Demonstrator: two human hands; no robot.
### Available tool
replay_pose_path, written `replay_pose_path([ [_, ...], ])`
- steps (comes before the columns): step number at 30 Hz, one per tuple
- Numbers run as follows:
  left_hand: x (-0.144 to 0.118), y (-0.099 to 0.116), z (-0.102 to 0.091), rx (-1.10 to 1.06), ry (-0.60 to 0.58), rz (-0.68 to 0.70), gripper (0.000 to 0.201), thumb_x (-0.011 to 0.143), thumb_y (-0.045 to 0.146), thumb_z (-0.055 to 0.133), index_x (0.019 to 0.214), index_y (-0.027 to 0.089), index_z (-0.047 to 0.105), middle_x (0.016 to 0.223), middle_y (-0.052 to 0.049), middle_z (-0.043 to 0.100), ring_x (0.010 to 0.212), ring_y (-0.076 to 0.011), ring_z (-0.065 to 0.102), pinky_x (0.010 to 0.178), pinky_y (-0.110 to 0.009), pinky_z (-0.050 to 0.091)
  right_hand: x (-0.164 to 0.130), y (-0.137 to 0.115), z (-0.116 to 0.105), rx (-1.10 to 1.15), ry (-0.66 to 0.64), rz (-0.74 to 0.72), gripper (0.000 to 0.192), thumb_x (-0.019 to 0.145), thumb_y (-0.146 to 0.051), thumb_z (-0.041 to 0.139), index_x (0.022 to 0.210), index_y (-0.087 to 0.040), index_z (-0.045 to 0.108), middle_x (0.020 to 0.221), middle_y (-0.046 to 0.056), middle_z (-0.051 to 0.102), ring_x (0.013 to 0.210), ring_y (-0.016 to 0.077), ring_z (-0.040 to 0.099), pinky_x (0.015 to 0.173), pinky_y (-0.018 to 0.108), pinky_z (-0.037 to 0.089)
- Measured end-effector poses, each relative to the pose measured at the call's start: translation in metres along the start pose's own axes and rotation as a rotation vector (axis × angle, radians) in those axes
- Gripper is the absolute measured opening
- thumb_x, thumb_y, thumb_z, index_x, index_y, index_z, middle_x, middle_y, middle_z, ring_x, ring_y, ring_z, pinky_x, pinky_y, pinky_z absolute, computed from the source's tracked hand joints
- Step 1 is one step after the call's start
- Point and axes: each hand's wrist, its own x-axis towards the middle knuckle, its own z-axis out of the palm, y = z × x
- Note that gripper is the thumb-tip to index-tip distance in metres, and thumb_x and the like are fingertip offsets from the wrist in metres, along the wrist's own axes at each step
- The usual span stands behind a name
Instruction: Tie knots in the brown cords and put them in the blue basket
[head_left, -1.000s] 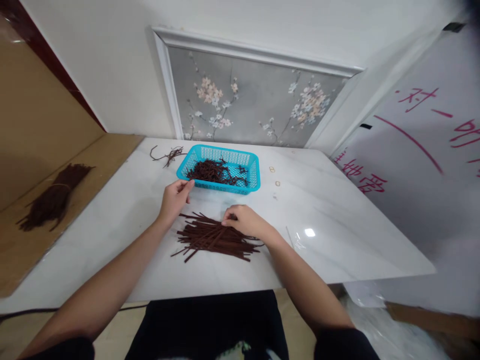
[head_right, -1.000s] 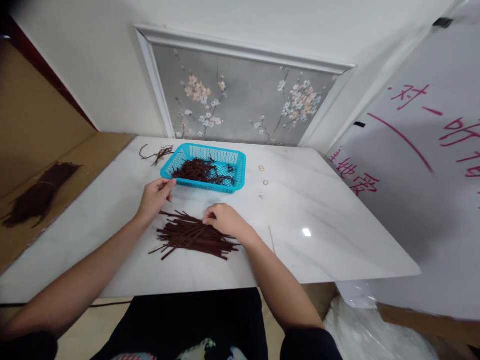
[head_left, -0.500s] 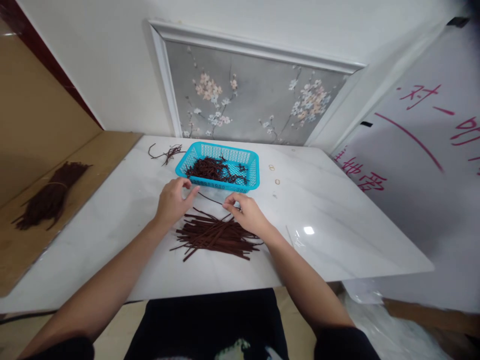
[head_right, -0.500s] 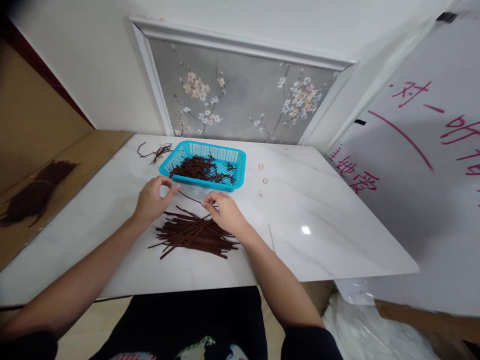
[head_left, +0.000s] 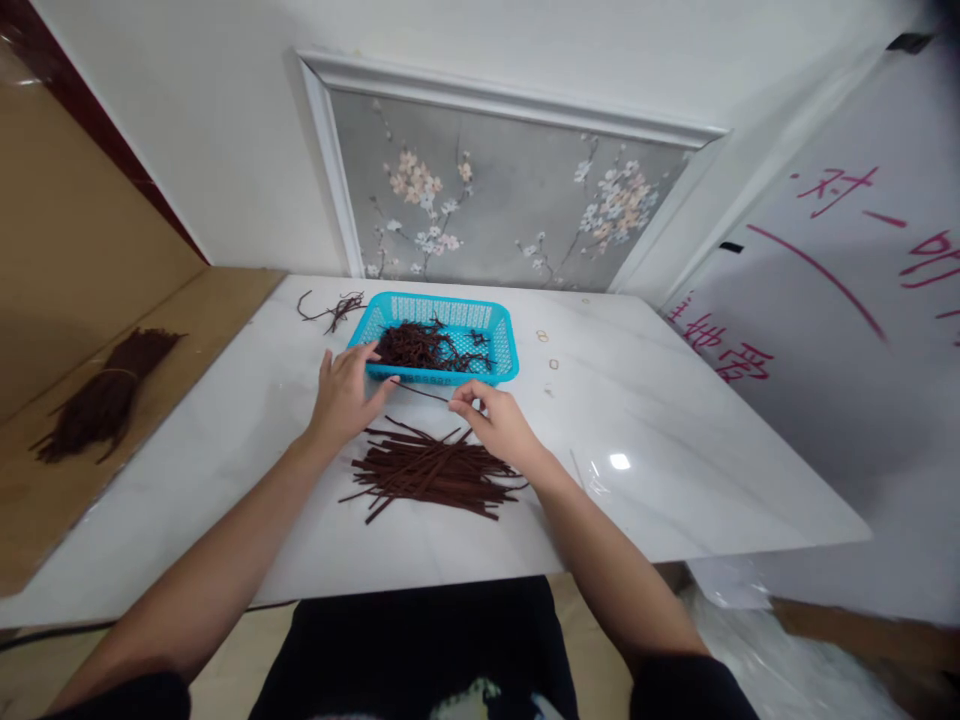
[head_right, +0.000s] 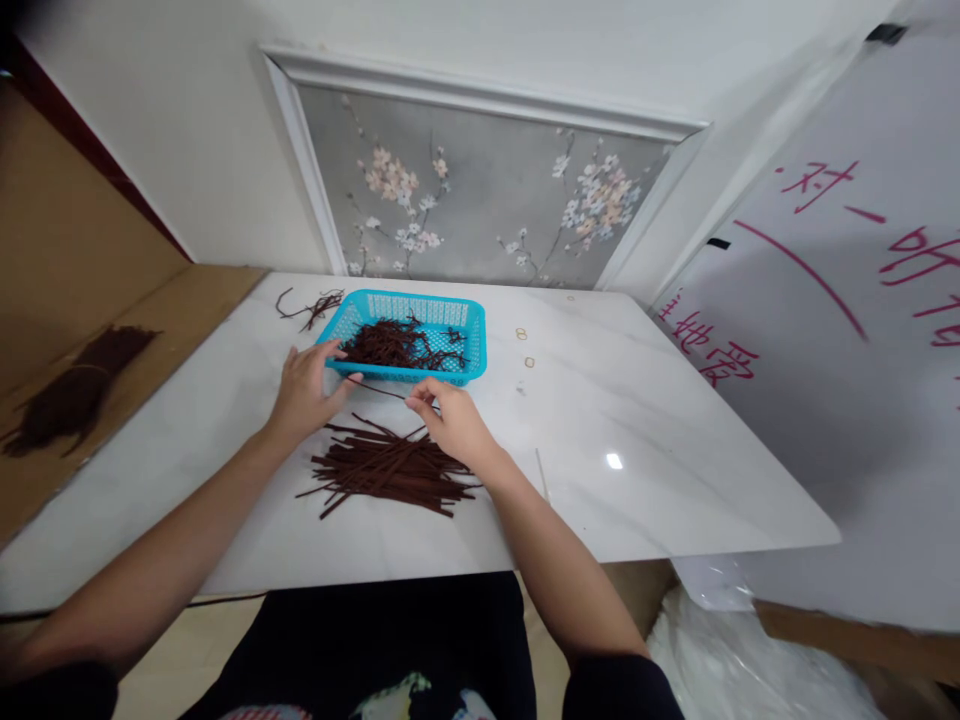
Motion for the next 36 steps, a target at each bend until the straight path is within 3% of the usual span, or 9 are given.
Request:
replay_pose_path([
  [4,-0.009,0.029,-0.017,-0.123,0.109,0.146,0.042,0.099,0.031,0.043,0.139,0.020,0.050,0.139,-0.012,0.059,0.139,-0.0258,0.046,0.120,-0.048,0.026,0.001,0.000,-0.001,0.011,0.007,-0.001,0.016,0.095,-0.035,0.055,0.089,-0.021,0.061,0.083,0.002,0.066,0.078,0.0173,0.061,0.075,0.031,0.043],
  [7,-0.017,0.053,-0.024,-0.170,0.017,0.314,0.038,0.097,0.027,0.047,0.134,0.023,0.055,0.132,-0.008,0.064,0.136,-0.0249,0.048,0.120,-0.048,0.028,0.000,-0.001,-0.001,0.020,-0.019,-0.001,0.017,0.095,-0.036,0.055,0.090,-0.021,0.062,0.084,0.003,0.068,0.079,0.0176,0.061,0.077,0.031,0.044],
  [10,-0.021,0.065,-0.025,-0.108,-0.086,0.341,0.025,0.095,0.027,0.053,0.116,0.025,0.067,0.115,-0.005,0.072,0.128,-0.0272,0.055,0.121,-0.053,0.022,-0.001,-0.002,0.000,0.033,-0.032,-0.016,0.019,0.096,-0.038,0.055,0.091,-0.022,0.064,0.087,0.003,0.070,0.083,0.0185,0.062,0.081,0.033,0.045],
  [14,-0.019,0.064,-0.028,-0.283,-0.206,0.159,0.024,0.097,0.034,0.050,0.087,0.022,0.069,0.091,-0.003,0.073,0.098,-0.0228,0.064,0.116,-0.051,0.029,-0.002,-0.004,0.001,0.021,-0.033,-0.044,0.018,0.095,-0.038,0.057,0.094,-0.023,0.067,0.089,0.004,0.071,0.085,0.0195,0.063,0.082,0.034,0.046],
  [19,-0.016,0.065,-0.036,-0.949,-0.312,-0.349,0.034,0.090,0.048,0.059,0.074,0.019,0.064,0.076,-0.005,0.068,0.081,-0.0212,0.066,0.084,-0.036,0.052,-0.002,-0.005,0.001,0.082,-0.066,-0.010,0.021,0.093,-0.041,0.059,0.093,-0.023,0.070,0.092,0.005,0.073,0.086,0.0202,0.062,0.081,0.034,0.046],
  [24,-0.017,0.075,-0.034,-1.440,-0.265,-0.567,0.021,0.081,0.038,0.073,0.076,0.018,0.070,0.104,-0.009,0.073,0.096,-0.0227,0.070,0.087,-0.036,0.055,0.001,-0.001,0.010,0.371,-0.094,0.127,0.027,0.089,-0.046,0.062,0.085,-0.020,0.068,0.081,0.001,0.067,0.077,0.0151,0.059,0.076,0.029,0.044],
  [26,-0.018,0.079,-0.032,-1.505,-0.264,-0.570,0.017,0.079,0.035,0.076,0.078,0.019,0.072,0.108,-0.009,0.074,0.099,-0.0231,0.070,0.093,-0.039,0.055,0.002,0.000,0.014,0.486,-0.101,0.184,0.028,0.087,-0.047,0.064,0.082,-0.019,0.067,0.080,0.000,0.066,0.076,0.0141,0.057,0.076,0.029,0.043],
  [30,-0.022,0.082,-0.027,-1.455,-0.190,-0.564,0.015,0.074,0.033,0.080,0.080,0.020,0.076,0.092,-0.007,0.077,0.092,-0.0227,0.072,0.099,-0.044,0.053,0.001,-0.003,0.018,0.797,-0.096,0.341,0.028,0.079,-0.047,0.073,0.078,-0.020,0.064,0.082,0.002,0.065,0.078,0.0154,0.058,0.071,0.027,0.044],
  [36,-0.027,0.083,-0.019,-1.281,-0.030,-0.613,0.019,0.064,0.031,0.087,0.076,0.020,0.077,0.083,-0.005,0.077,0.077,-0.0200,0.071,0.086,-0.038,0.055,-0.003,-0.013,0.024,1.103,-0.121,0.411,0.028,0.074,-0.043,0.078,0.081,-0.022,0.063,0.105,0.008,0.068,0.093,0.0207,0.061,0.074,0.031,0.049],
])
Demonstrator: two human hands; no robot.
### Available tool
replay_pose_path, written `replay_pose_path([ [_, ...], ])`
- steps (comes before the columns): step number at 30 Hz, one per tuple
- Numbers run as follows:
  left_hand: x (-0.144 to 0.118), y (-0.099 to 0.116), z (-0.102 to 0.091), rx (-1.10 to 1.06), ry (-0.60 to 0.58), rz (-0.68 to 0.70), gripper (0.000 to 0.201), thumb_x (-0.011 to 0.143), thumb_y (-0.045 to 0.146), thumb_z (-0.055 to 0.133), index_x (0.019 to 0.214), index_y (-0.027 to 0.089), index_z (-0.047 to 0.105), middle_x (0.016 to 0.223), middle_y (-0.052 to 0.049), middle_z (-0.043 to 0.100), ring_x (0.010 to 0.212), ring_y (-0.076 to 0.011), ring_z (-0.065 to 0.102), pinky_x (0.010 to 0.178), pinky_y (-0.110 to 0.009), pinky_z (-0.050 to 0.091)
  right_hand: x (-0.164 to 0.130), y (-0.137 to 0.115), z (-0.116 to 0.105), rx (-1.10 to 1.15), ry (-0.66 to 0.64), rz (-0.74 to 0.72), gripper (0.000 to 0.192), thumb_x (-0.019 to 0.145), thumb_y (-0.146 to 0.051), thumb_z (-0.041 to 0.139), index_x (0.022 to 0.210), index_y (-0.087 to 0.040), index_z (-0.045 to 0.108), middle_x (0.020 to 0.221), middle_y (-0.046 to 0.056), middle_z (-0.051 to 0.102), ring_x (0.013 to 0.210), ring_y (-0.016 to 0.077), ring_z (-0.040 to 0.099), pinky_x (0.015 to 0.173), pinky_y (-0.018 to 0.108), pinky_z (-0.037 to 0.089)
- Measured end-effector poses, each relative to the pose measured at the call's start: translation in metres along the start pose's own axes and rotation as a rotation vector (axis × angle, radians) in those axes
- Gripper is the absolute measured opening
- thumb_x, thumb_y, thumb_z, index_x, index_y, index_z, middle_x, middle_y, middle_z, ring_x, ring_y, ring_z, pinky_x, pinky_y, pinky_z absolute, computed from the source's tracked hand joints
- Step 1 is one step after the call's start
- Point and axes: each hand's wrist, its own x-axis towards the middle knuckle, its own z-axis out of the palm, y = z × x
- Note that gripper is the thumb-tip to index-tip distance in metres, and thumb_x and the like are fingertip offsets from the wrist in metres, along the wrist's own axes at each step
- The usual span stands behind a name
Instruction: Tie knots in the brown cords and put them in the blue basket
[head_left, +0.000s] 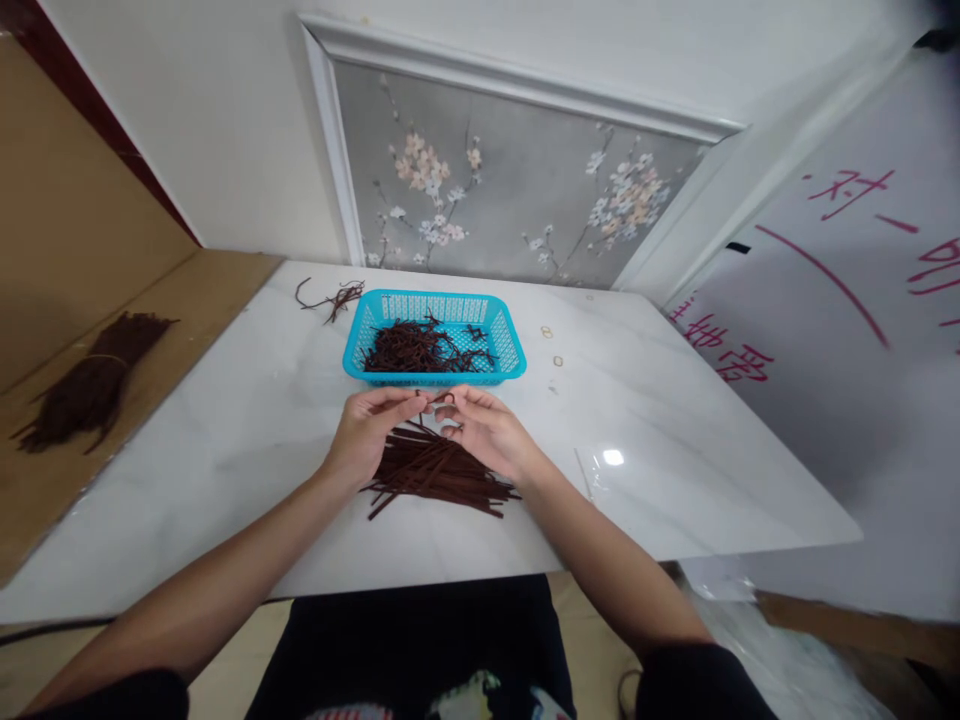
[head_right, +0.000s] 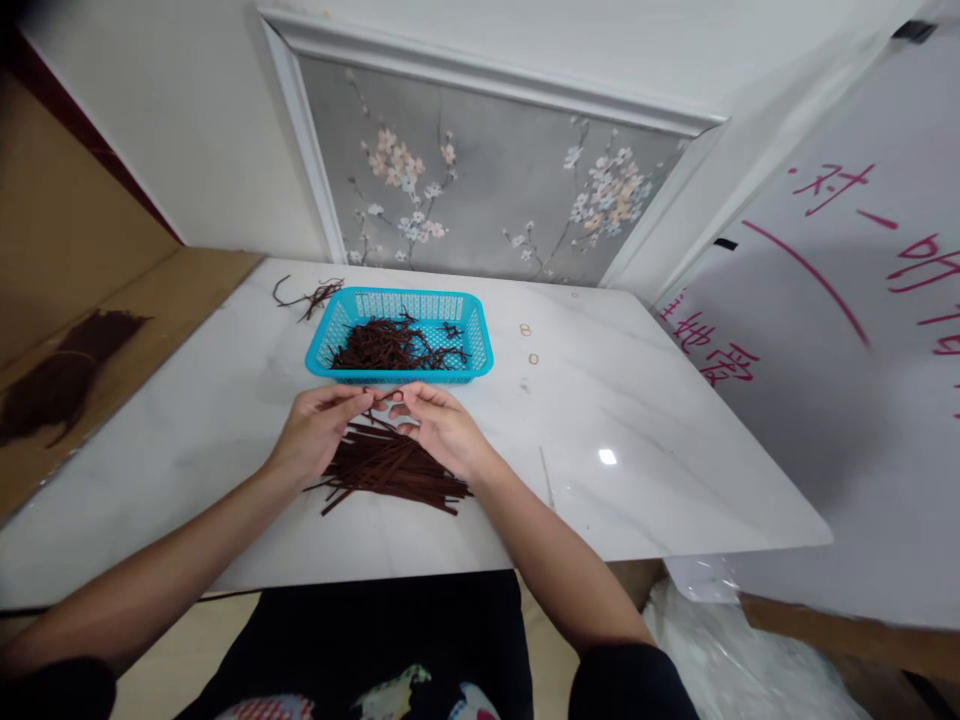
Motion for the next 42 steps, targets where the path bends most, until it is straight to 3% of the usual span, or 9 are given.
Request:
replay_pose_path([
  [6,-0.003,-0.008,0.005,0.076,0.150,0.055,0.023,0.064,0.032,0.088,0.076,0.018,0.075,0.078,-0.002,0.075,0.075,-0.0156,0.068,0.079,-0.029,0.053,0.002,0.014,0.012,0.075,0.002,-0.101,0.026,0.076,-0.043,0.076,0.079,-0.024,0.060,0.118,0.005,0.066,0.089,0.0174,0.060,0.071,0.030,0.048],
  [11,-0.007,-0.012,0.010,-0.051,0.099,-0.038,0.022,0.069,0.033,0.084,0.080,0.017,0.074,0.085,-0.004,0.076,0.082,-0.0156,0.068,0.084,-0.029,0.052,0.006,0.022,0.017,0.096,0.056,-0.146,0.029,0.073,-0.045,0.078,0.077,-0.024,0.059,0.094,0.003,0.067,0.073,0.0151,0.053,0.068,0.030,0.046],
  [15,-0.010,-0.012,0.010,0.023,0.194,0.039,0.020,0.065,0.029,0.087,0.073,0.018,0.071,0.073,0.001,0.071,0.072,-0.0118,0.064,0.074,-0.024,0.051,0.010,0.026,0.017,0.102,0.092,-0.184,0.031,0.070,-0.044,0.082,0.070,-0.023,0.059,0.072,-0.001,0.059,0.064,0.0125,0.047,0.066,0.030,0.043],
  [21,-0.016,-0.009,0.014,0.111,0.201,0.124,0.021,0.064,0.030,0.087,0.076,0.019,0.073,0.080,-0.002,0.075,0.075,-0.0153,0.068,0.077,-0.028,0.056,0.012,0.026,0.014,0.140,0.176,-0.145,0.027,0.065,-0.040,0.086,0.071,-0.021,0.068,0.070,-0.001,0.063,0.067,0.0124,0.054,0.071,0.028,0.048],
  [27,-0.010,-0.009,0.012,0.141,0.294,0.210,0.025,0.069,0.035,0.084,0.085,0.017,0.077,0.089,-0.005,0.078,0.080,-0.0165,0.071,0.080,-0.029,0.056,0.005,0.017,0.003,-0.178,0.052,-0.038,0.029,0.069,-0.037,0.084,0.093,-0.022,0.079,0.081,0.000,0.074,0.073,0.0131,0.060,0.077,0.029,0.046],
  [31,-0.005,-0.009,0.008,0.111,0.296,0.234,0.025,0.070,0.036,0.083,0.085,0.017,0.077,0.090,-0.005,0.078,0.082,-0.0186,0.072,0.084,-0.031,0.056,-0.002,0.009,0.001,-0.315,-0.030,0.017,0.023,0.074,-0.040,0.080,0.085,-0.020,0.079,0.076,0.000,0.072,0.070,0.0127,0.058,0.072,0.028,0.043],
  [35,-0.005,-0.009,0.004,0.039,0.220,0.227,0.022,0.075,0.037,0.080,0.084,0.018,0.076,0.087,-0.005,0.077,0.079,-0.0172,0.071,0.083,-0.031,0.055,0.000,0.005,0.001,-0.153,0.033,-0.086,0.018,0.074,-0.038,0.081,0.078,-0.021,0.077,0.072,-0.002,0.068,0.065,0.0102,0.054,0.068,0.027,0.041],
  [38,-0.008,-0.009,0.004,0.034,0.162,0.205,0.020,0.074,0.035,0.081,0.082,0.018,0.076,0.084,-0.005,0.077,0.077,-0.0165,0.070,0.080,-0.029,0.054,0.002,0.006,0.001,0.075,0.096,-0.096,0.017,0.068,-0.034,0.086,0.074,-0.022,0.075,0.077,-0.001,0.069,0.074,0.0120,0.059,0.071,0.027,0.043],
  [42,-0.012,-0.012,0.005,0.081,0.114,0.129,0.020,0.073,0.034,0.083,0.083,0.018,0.077,0.083,-0.004,0.077,0.076,-0.0151,0.069,0.075,-0.026,0.053,0.003,0.007,0.005,0.271,-0.001,-0.041,0.016,0.070,-0.032,0.085,0.072,-0.022,0.072,0.096,-0.001,0.073,0.089,0.0143,0.063,0.074,0.026,0.046],
])
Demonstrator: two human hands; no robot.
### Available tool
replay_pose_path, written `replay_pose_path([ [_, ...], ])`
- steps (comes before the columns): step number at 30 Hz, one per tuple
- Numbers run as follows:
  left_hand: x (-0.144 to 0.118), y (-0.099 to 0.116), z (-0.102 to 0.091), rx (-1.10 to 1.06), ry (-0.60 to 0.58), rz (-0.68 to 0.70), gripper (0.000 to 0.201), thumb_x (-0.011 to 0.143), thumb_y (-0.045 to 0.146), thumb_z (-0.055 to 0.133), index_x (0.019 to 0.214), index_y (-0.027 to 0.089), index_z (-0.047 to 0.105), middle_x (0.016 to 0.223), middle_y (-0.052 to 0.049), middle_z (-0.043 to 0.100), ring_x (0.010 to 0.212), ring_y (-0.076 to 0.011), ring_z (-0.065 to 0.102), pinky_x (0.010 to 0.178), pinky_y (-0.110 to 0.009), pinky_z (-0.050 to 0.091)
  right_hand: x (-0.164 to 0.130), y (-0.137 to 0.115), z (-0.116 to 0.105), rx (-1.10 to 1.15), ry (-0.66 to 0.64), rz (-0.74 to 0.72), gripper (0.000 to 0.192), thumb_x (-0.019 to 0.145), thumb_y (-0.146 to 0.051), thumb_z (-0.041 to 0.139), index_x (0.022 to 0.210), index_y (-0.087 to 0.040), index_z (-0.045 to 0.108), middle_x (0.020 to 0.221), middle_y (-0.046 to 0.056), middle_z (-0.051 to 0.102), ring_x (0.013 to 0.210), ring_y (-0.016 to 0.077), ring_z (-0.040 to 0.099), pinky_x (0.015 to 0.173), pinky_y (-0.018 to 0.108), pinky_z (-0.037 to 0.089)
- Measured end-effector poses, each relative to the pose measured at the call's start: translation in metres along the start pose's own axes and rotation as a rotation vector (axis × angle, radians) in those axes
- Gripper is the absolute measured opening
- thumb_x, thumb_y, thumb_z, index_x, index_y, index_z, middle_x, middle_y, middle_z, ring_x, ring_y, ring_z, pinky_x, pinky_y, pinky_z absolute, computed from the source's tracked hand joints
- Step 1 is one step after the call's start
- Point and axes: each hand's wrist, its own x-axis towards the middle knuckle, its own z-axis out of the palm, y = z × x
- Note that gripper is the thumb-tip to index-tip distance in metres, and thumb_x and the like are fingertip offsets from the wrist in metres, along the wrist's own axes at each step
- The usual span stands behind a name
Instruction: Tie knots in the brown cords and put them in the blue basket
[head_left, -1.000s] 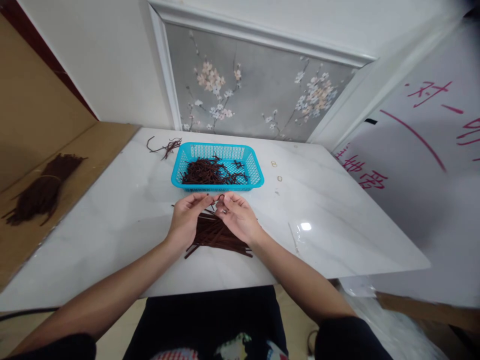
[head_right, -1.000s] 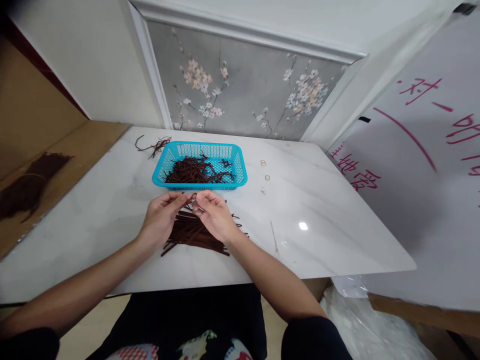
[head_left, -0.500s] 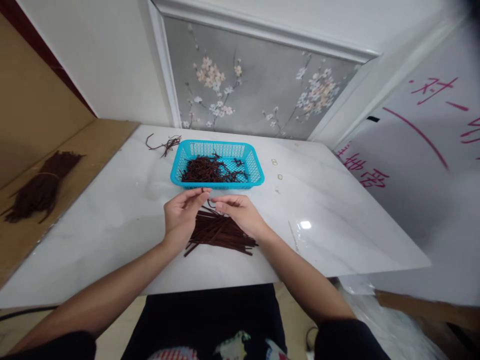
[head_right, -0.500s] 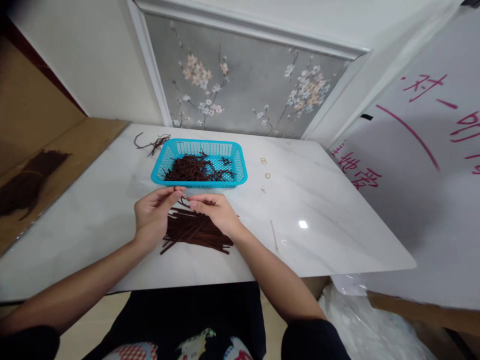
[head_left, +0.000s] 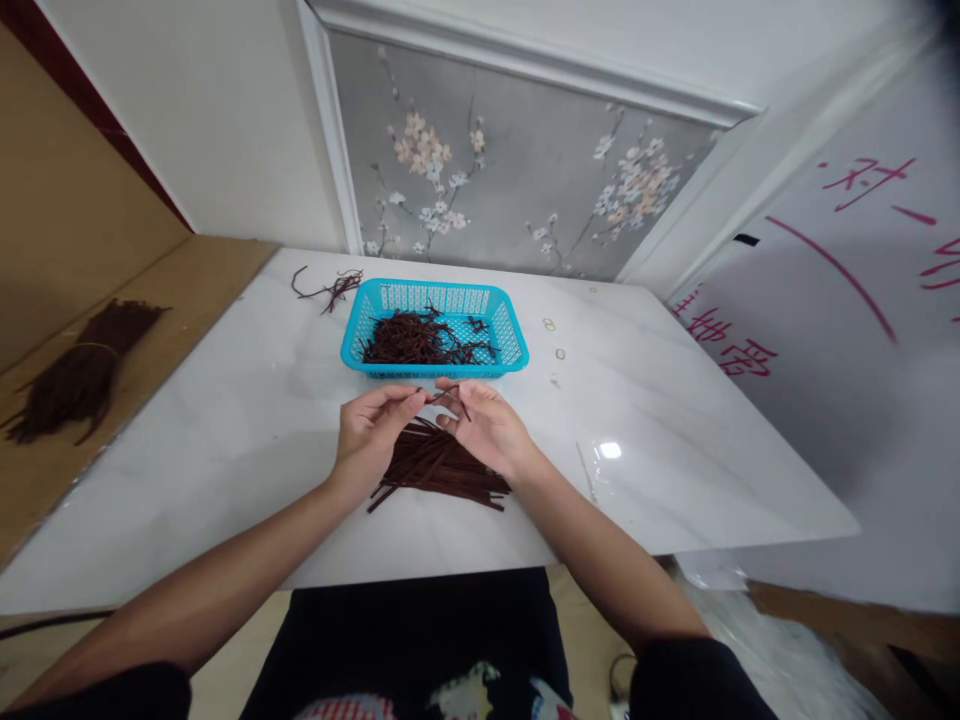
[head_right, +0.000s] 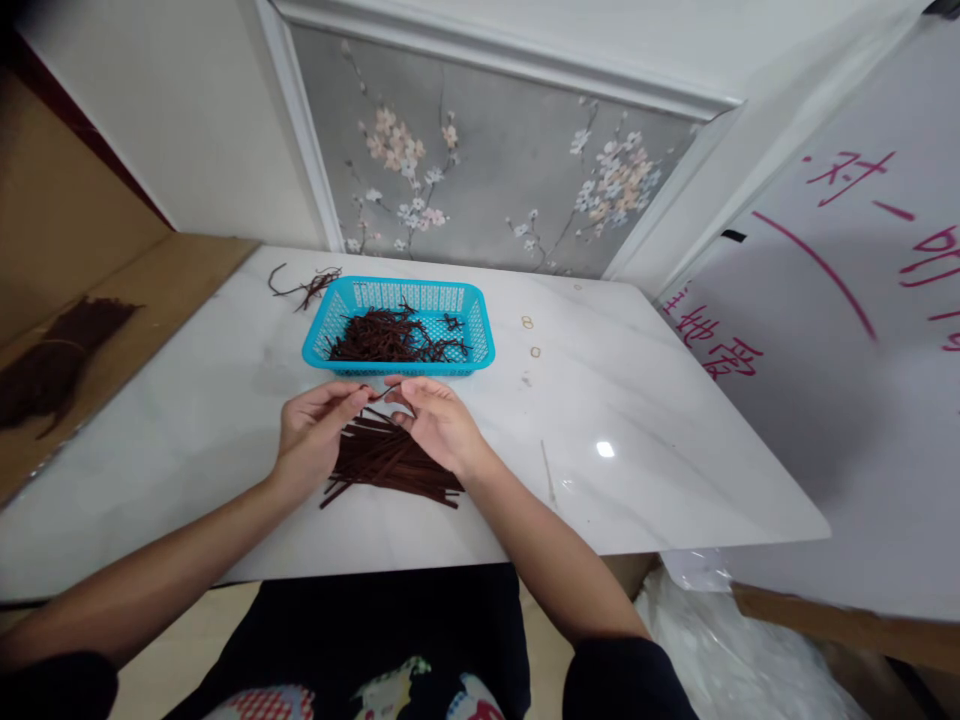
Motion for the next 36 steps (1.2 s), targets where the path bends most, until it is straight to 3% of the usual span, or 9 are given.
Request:
replay_pose_path([
  [5,0.004,-0.004,0.003,-0.016,0.028,-0.084,0.023,0.065,0.031,0.087,0.079,0.017,0.077,0.079,-0.003,0.076,0.074,-0.0144,0.069,0.075,-0.025,0.053,0.000,0.003,0.005,0.030,-0.085,-0.037,0.016,0.075,-0.030,0.083,0.073,-0.021,0.070,0.089,0.000,0.074,0.076,0.0100,0.061,0.069,0.023,0.046],
  [11,0.001,0.004,0.005,0.050,0.069,-0.037,0.026,0.060,0.028,0.090,0.073,0.016,0.070,0.079,-0.003,0.076,0.073,-0.0146,0.071,0.073,-0.025,0.056,0.001,0.008,0.009,-0.079,0.025,-0.154,0.015,0.071,-0.029,0.085,0.082,-0.023,0.076,0.084,-0.002,0.075,0.069,0.0081,0.059,0.071,0.023,0.047],
  [18,-0.005,0.009,0.008,0.032,0.093,-0.039,0.036,0.059,0.025,0.090,0.080,0.019,0.062,0.069,0.002,0.073,0.062,-0.0127,0.070,0.060,-0.020,0.053,0.002,0.013,0.011,-0.124,0.095,-0.225,0.016,0.062,-0.025,0.089,0.075,-0.026,0.080,0.078,-0.002,0.077,0.073,0.0115,0.066,0.077,0.028,0.052],
  [28,-0.009,0.003,0.009,0.155,0.151,0.106,0.019,0.066,0.031,0.085,0.079,0.020,0.078,0.079,-0.002,0.078,0.072,-0.0172,0.073,0.074,-0.028,0.060,0.004,0.016,0.014,-0.095,0.178,-0.285,0.016,0.062,-0.022,0.088,0.075,-0.026,0.079,0.070,-0.004,0.076,0.065,0.0096,0.065,0.069,0.025,0.051],
  [36,-0.010,0.008,0.008,0.301,0.065,0.290,0.014,0.083,0.032,0.072,0.089,0.022,0.079,0.093,-0.003,0.078,0.086,-0.0165,0.072,0.081,-0.028,0.059,0.003,0.017,0.018,-0.181,0.226,-0.273,0.017,0.059,-0.028,0.090,0.071,-0.025,0.078,0.071,-0.002,0.076,0.068,0.0136,0.066,0.078,0.032,0.053],
])
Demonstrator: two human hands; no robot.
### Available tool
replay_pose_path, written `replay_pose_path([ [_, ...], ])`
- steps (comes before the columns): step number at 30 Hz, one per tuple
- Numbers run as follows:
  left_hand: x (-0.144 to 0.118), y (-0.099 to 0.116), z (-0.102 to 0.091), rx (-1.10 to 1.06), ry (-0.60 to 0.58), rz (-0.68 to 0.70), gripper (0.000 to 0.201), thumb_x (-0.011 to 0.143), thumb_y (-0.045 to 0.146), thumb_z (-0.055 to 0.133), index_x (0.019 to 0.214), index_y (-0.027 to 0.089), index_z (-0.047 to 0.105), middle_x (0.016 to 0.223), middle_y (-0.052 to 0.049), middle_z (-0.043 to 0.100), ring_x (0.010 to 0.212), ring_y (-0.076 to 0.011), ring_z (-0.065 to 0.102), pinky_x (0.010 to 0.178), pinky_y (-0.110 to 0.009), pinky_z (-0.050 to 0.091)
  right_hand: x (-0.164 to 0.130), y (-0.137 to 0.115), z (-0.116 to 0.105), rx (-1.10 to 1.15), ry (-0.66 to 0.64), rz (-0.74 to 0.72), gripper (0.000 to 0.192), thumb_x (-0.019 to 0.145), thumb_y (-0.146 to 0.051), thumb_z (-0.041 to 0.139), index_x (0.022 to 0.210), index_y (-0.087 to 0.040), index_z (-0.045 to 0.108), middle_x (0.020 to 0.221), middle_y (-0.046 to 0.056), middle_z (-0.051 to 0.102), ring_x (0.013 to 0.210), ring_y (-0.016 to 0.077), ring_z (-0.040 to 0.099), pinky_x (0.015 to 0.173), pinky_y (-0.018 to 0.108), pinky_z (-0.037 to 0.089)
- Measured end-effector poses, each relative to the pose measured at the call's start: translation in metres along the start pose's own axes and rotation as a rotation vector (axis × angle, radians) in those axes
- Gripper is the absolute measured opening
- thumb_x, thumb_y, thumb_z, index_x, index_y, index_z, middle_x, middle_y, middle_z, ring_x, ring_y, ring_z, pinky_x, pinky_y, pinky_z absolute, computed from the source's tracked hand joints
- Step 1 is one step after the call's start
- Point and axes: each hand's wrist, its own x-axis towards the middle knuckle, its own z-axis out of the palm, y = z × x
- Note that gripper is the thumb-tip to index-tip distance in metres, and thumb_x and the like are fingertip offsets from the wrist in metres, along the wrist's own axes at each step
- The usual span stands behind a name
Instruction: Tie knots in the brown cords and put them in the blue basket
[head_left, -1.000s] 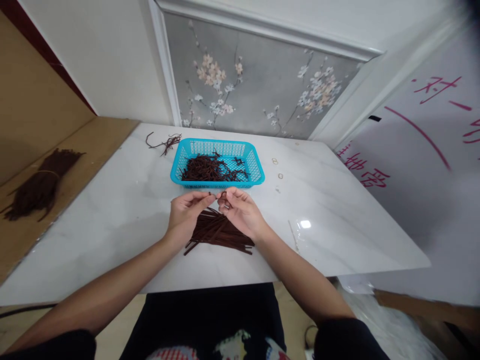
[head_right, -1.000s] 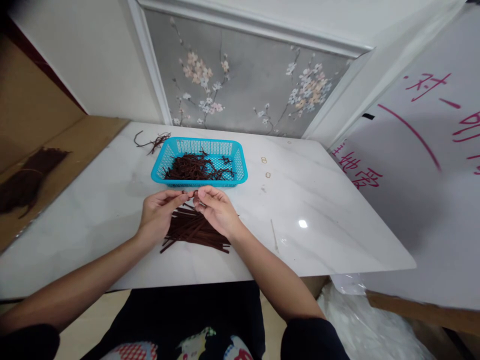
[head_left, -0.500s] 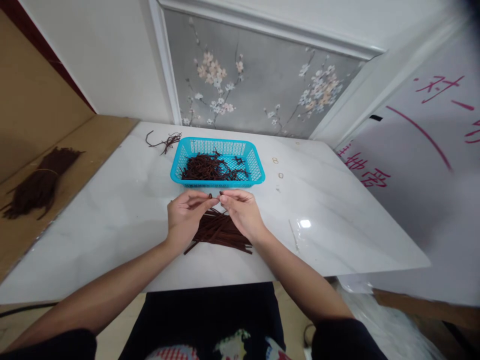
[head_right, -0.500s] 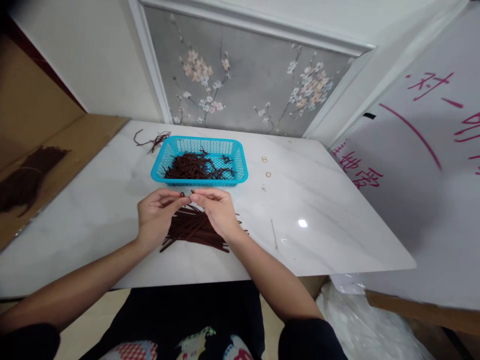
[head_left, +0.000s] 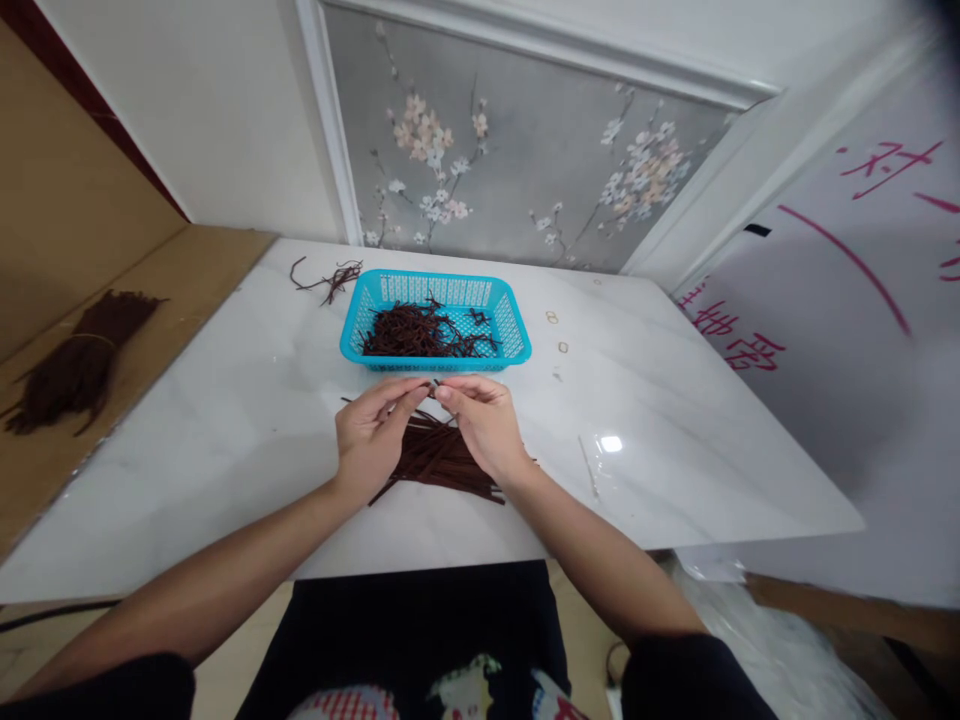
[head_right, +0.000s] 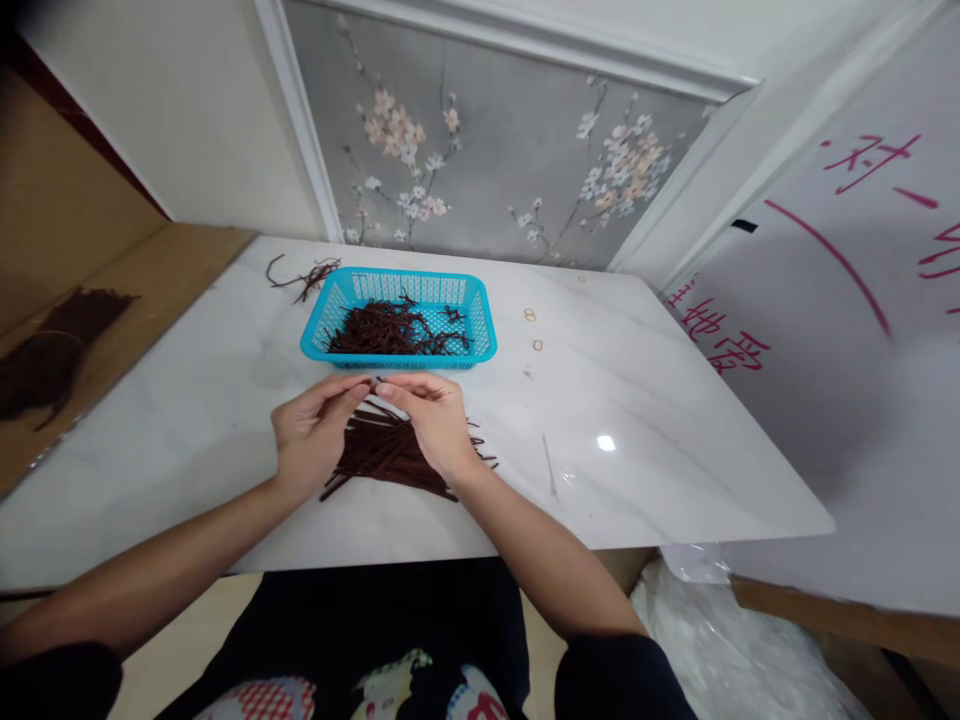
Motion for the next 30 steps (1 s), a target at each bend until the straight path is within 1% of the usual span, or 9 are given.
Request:
replay_pose_path([
  [5,-0.001,-0.002,-0.002,0.069,-0.037,0.171,0.013,0.088,0.027,0.067,0.096,0.025,0.078,0.096,-0.002,0.076,0.086,-0.0139,0.070,0.075,-0.024,0.056,-0.001,0.002,-0.001,-0.041,-0.012,-0.027,0.015,0.062,-0.026,0.089,0.074,-0.025,0.079,0.074,-0.003,0.077,0.070,0.0134,0.067,0.080,0.031,0.054],
  [10,-0.002,-0.008,-0.003,0.096,0.031,0.189,0.013,0.083,0.028,0.073,0.095,0.023,0.076,0.090,-0.002,0.076,0.082,-0.0147,0.071,0.077,-0.026,0.056,-0.001,0.004,-0.004,-0.085,-0.003,-0.045,0.014,0.064,-0.026,0.088,0.076,-0.026,0.080,0.076,-0.003,0.078,0.070,0.0124,0.067,0.078,0.029,0.054],
  [14,0.000,-0.008,-0.005,0.114,-0.040,0.310,0.007,0.087,0.025,0.069,0.090,0.023,0.075,0.089,-0.003,0.075,0.082,-0.0147,0.069,0.075,-0.027,0.055,-0.002,0.005,-0.005,-0.132,0.004,-0.042,0.016,0.063,-0.030,0.088,0.077,-0.026,0.081,0.080,-0.001,0.079,0.073,0.0151,0.069,0.081,0.032,0.055],
  [21,0.001,-0.008,-0.007,0.194,-0.091,0.409,0.014,0.088,0.020,0.066,0.098,0.024,0.076,0.093,-0.004,0.074,0.084,-0.0146,0.068,0.072,-0.025,0.055,-0.003,0.006,-0.007,-0.170,-0.049,-0.052,0.014,0.068,-0.031,0.086,0.081,-0.029,0.081,0.088,-0.002,0.080,0.079,0.0171,0.071,0.087,0.035,0.056],
  [26,0.004,-0.008,-0.009,0.226,-0.151,0.434,0.019,0.090,0.020,0.063,0.104,0.025,0.075,0.096,-0.005,0.073,0.088,-0.0155,0.068,0.077,-0.027,0.056,-0.005,0.002,-0.007,-0.229,-0.100,-0.034,0.016,0.072,-0.036,0.083,0.086,-0.029,0.082,0.095,-0.001,0.080,0.089,0.0205,0.072,0.095,0.039,0.054],
  [30,0.006,-0.009,-0.011,0.203,-0.215,0.456,0.025,0.092,0.018,0.059,0.110,0.026,0.073,0.100,-0.005,0.070,0.094,-0.0163,0.067,0.084,-0.030,0.056,-0.007,-0.002,-0.006,-0.237,-0.158,-0.041,0.015,0.074,-0.035,0.081,0.088,-0.030,0.081,0.093,-0.001,0.080,0.091,0.0202,0.071,0.095,0.038,0.054],
])
